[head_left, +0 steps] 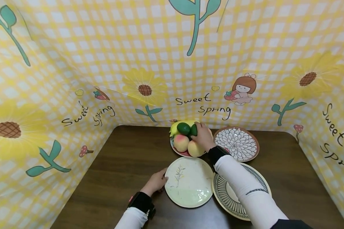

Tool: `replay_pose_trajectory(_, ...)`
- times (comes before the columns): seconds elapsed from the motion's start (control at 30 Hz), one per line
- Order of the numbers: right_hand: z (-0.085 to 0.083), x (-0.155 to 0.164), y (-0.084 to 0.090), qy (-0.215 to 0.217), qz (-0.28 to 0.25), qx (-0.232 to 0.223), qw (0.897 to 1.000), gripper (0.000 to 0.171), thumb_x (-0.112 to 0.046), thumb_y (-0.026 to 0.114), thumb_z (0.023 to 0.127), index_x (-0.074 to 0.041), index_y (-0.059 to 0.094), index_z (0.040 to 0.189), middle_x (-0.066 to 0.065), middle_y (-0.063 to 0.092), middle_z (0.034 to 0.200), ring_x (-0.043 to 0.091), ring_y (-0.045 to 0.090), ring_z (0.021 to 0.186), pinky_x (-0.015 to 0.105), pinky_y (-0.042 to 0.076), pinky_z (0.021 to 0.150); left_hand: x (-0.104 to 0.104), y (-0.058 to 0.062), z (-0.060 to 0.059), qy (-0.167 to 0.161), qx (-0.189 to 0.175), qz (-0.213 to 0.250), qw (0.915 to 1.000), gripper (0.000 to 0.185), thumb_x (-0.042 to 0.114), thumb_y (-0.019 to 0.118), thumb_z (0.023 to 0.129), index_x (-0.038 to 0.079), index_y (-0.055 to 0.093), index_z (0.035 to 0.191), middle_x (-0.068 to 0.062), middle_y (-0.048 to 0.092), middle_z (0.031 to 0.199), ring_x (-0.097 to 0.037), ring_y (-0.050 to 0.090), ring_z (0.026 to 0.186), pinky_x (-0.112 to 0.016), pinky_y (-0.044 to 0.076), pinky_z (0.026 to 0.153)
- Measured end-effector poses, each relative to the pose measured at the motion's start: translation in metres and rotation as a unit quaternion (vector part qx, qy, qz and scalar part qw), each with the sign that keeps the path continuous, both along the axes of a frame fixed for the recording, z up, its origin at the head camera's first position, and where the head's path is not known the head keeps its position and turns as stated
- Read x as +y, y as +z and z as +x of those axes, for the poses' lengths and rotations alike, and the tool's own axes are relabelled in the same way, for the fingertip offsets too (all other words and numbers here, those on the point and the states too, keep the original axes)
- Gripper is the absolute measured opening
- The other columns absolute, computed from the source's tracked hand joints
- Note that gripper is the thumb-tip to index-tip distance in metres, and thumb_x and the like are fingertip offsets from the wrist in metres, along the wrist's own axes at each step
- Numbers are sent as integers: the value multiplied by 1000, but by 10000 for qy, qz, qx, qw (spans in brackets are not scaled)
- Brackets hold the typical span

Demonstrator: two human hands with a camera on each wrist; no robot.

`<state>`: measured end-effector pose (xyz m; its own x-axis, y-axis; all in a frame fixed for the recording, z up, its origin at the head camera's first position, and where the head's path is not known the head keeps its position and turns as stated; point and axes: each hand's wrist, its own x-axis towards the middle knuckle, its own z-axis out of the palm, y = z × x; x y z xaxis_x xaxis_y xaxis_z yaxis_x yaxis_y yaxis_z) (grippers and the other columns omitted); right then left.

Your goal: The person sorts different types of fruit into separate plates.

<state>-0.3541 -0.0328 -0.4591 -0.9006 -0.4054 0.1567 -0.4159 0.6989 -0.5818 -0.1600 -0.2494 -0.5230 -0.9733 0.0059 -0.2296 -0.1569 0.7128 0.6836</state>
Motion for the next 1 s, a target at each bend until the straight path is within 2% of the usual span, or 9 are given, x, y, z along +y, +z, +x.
replay_pose_trajectory(0.3, 7, 5, 2, -15, -120, -51, 9999, 73, -16, 73, 95, 4, 36, 155, 33, 41, 154, 46, 48, 138, 54, 43, 115, 0, 0, 2, 22, 29, 9, 10000, 49, 6, 56, 101, -1, 48, 149, -5, 53, 61, -14, 49, 45, -27, 44, 45)
replay_pose_trajectory(0.57, 17, 11, 9, 74, -154, 105, 9998, 74, -17, 75, 94, 1, 37, 155, 32, 42, 153, 47, 49, 138, 54, 45, 113, -1, 2, 1, 46, -24, -14, 10000, 50, 8, 55, 102, -2, 46, 151, -4, 53, 62, -14, 49, 47, -28, 45, 46)
replay_pose_trajectory(0.8, 36, 21, 9, 577, -313, 513, 9965, 72, -18, 78, 91, 1, 43, 152, 30, 46, 150, 45, 49, 137, 55, 47, 108, 0, 1, 1, 59, -16, -44, 10000, 50, 7, 55, 102, -1, 47, 150, -5, 53, 62, -15, 50, 47, -28, 45, 46)
replay_pose_trajectory(1.0, 58, 23, 7, 945, -176, 612, 9935, 72, -15, 79, 90, 0, 44, 151, 30, 46, 152, 44, 54, 134, 54, 50, 106, 1, 0, 0, 162, -185, -89, 9997, 51, 8, 55, 103, 0, 46, 152, -6, 54, 64, -16, 50, 48, -28, 45, 48)
